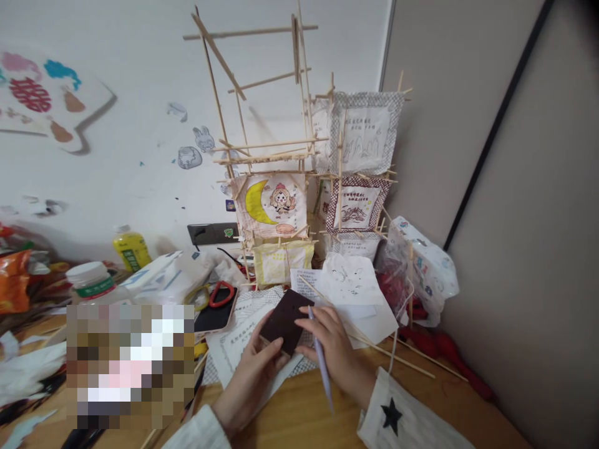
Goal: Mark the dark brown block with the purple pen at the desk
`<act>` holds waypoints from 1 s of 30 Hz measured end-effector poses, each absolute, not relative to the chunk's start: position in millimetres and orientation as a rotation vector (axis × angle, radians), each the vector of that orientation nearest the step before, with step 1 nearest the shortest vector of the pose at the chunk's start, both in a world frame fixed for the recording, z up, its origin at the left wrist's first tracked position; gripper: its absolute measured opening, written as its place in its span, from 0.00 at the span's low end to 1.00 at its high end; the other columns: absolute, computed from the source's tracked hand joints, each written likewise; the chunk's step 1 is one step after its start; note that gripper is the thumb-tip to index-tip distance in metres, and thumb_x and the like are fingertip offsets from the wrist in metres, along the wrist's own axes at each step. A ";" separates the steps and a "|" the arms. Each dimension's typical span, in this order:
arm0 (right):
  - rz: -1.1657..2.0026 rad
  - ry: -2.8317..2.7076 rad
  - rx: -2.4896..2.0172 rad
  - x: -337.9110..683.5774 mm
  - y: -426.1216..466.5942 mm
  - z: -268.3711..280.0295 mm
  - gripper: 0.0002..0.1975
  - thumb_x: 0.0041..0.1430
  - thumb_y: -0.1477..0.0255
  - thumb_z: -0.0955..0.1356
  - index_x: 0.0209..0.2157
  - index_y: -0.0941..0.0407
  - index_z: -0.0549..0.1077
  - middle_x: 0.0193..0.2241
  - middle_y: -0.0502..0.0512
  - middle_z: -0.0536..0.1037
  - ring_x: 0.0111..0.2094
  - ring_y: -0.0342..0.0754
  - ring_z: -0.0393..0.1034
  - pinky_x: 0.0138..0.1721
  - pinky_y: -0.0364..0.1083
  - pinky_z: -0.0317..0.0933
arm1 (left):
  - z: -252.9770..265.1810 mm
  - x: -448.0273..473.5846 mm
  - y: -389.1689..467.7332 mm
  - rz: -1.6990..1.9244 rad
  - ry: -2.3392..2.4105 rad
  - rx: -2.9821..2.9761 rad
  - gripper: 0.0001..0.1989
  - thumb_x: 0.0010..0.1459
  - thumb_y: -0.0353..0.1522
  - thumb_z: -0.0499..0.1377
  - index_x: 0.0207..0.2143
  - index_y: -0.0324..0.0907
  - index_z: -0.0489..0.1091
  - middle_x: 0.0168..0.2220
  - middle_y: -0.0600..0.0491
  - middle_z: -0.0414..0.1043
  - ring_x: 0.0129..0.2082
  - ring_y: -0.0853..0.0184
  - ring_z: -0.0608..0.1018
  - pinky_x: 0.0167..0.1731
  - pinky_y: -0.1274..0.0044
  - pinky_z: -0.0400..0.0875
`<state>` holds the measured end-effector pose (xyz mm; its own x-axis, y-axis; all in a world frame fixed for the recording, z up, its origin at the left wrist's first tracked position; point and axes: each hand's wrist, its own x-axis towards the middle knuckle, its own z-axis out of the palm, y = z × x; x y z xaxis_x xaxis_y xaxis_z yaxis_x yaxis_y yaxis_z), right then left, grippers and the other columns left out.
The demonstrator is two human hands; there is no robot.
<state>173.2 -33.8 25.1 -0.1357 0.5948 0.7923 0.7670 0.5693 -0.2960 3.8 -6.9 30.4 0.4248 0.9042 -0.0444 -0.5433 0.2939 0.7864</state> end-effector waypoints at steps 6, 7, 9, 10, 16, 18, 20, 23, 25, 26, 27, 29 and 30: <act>-0.293 -1.754 -1.182 172.4 -34.7 28.3 0.24 0.52 0.76 0.72 0.51 0.57 0.66 0.51 0.65 0.70 0.52 0.57 0.62 0.49 0.59 0.62 | 35.8 -1.1 -5.8 0.911 0.559 0.732 0.19 0.43 0.28 0.69 0.39 0.41 0.70 0.39 0.51 0.76 0.37 0.62 0.79 0.40 0.71 0.75; -0.313 -1.737 -1.212 171.5 -35.1 28.2 0.23 0.51 0.77 0.72 0.49 0.58 0.67 0.50 0.65 0.70 0.51 0.57 0.62 0.49 0.58 0.62 | 36.7 -1.4 -6.5 0.919 0.552 0.725 0.21 0.43 0.27 0.69 0.41 0.42 0.69 0.40 0.51 0.76 0.38 0.61 0.79 0.41 0.71 0.75; -0.339 -1.717 -1.281 170.0 -35.6 26.9 0.19 0.49 0.78 0.72 0.45 0.58 0.70 0.46 0.64 0.72 0.48 0.57 0.63 0.46 0.57 0.63 | 38.2 -0.8 -8.0 0.950 0.554 0.695 0.27 0.41 0.23 0.69 0.46 0.42 0.68 0.41 0.50 0.76 0.40 0.61 0.78 0.41 0.73 0.74; -0.353 -1.729 -1.303 169.5 -35.4 25.9 0.16 0.49 0.78 0.73 0.41 0.58 0.72 0.43 0.63 0.73 0.45 0.57 0.64 0.44 0.55 0.64 | 38.4 -0.2 -8.7 0.961 0.558 0.674 0.29 0.40 0.21 0.68 0.47 0.41 0.68 0.41 0.50 0.76 0.41 0.61 0.78 0.42 0.73 0.74; -0.486 -1.918 -1.289 168.8 -31.8 19.1 0.05 0.55 0.75 0.70 0.35 0.55 0.74 0.35 0.57 0.73 0.37 0.52 0.64 0.36 0.48 0.62 | 33.3 2.3 -6.6 0.970 0.540 0.633 0.30 0.40 0.21 0.69 0.48 0.38 0.68 0.40 0.47 0.77 0.41 0.59 0.78 0.45 0.70 0.73; -0.535 -1.923 -1.291 168.3 -30.9 18.3 0.04 0.56 0.75 0.70 0.35 0.55 0.74 0.34 0.56 0.73 0.36 0.51 0.64 0.35 0.47 0.61 | 32.0 1.0 -4.5 0.941 0.546 0.682 0.28 0.41 0.23 0.70 0.46 0.37 0.70 0.41 0.45 0.77 0.40 0.58 0.78 0.43 0.70 0.73; -0.581 -1.914 -1.295 167.2 -30.7 18.3 0.03 0.55 0.75 0.70 0.33 0.55 0.74 0.33 0.55 0.73 0.35 0.50 0.64 0.33 0.46 0.60 | 31.6 -0.4 -2.8 0.906 0.580 0.733 0.26 0.40 0.25 0.71 0.44 0.37 0.71 0.42 0.44 0.76 0.39 0.58 0.78 0.40 0.70 0.75; -0.618 -1.894 -1.312 164.7 -31.2 18.7 0.03 0.54 0.75 0.72 0.30 0.54 0.74 0.31 0.53 0.73 0.33 0.49 0.64 0.31 0.45 0.58 | 30.7 -1.1 -1.8 0.899 0.629 0.788 0.25 0.37 0.26 0.73 0.41 0.36 0.72 0.41 0.44 0.76 0.38 0.59 0.78 0.36 0.72 0.76; -0.632 -1.873 -1.345 162.5 -31.5 18.2 0.04 0.52 0.75 0.73 0.28 0.54 0.73 0.29 0.52 0.72 0.32 0.48 0.64 0.29 0.44 0.56 | 28.9 -0.8 -2.0 0.905 0.639 0.818 0.25 0.38 0.28 0.73 0.41 0.36 0.72 0.41 0.44 0.76 0.38 0.59 0.78 0.35 0.73 0.75; -0.638 -1.861 -1.366 161.5 -31.6 17.5 0.05 0.51 0.75 0.73 0.27 0.54 0.73 0.28 0.52 0.72 0.31 0.48 0.64 0.29 0.44 0.55 | 27.6 -0.6 -2.2 0.906 0.640 0.833 0.25 0.38 0.29 0.73 0.41 0.36 0.72 0.42 0.44 0.76 0.39 0.59 0.78 0.35 0.73 0.75; -0.643 -1.848 -1.391 160.6 -31.7 16.5 0.06 0.50 0.75 0.73 0.26 0.54 0.73 0.27 0.51 0.71 0.31 0.48 0.64 0.28 0.44 0.54 | 26.3 -0.4 -2.4 0.909 0.643 0.848 0.25 0.39 0.30 0.73 0.41 0.36 0.72 0.43 0.44 0.76 0.40 0.59 0.77 0.36 0.73 0.75; -0.646 -1.841 -1.441 159.1 -31.9 14.0 0.06 0.50 0.76 0.73 0.25 0.54 0.73 0.27 0.51 0.71 0.31 0.48 0.64 0.27 0.44 0.53 | 23.7 -0.2 -2.8 0.916 0.653 0.890 0.25 0.39 0.31 0.73 0.42 0.37 0.71 0.44 0.43 0.75 0.42 0.58 0.77 0.39 0.72 0.73; -0.642 -1.850 -1.465 158.6 -32.2 12.7 0.07 0.50 0.77 0.73 0.25 0.54 0.73 0.27 0.51 0.71 0.31 0.48 0.64 0.27 0.43 0.53 | 22.6 -0.2 -3.0 0.924 0.664 0.916 0.26 0.39 0.32 0.73 0.42 0.36 0.71 0.44 0.43 0.75 0.43 0.57 0.76 0.40 0.71 0.73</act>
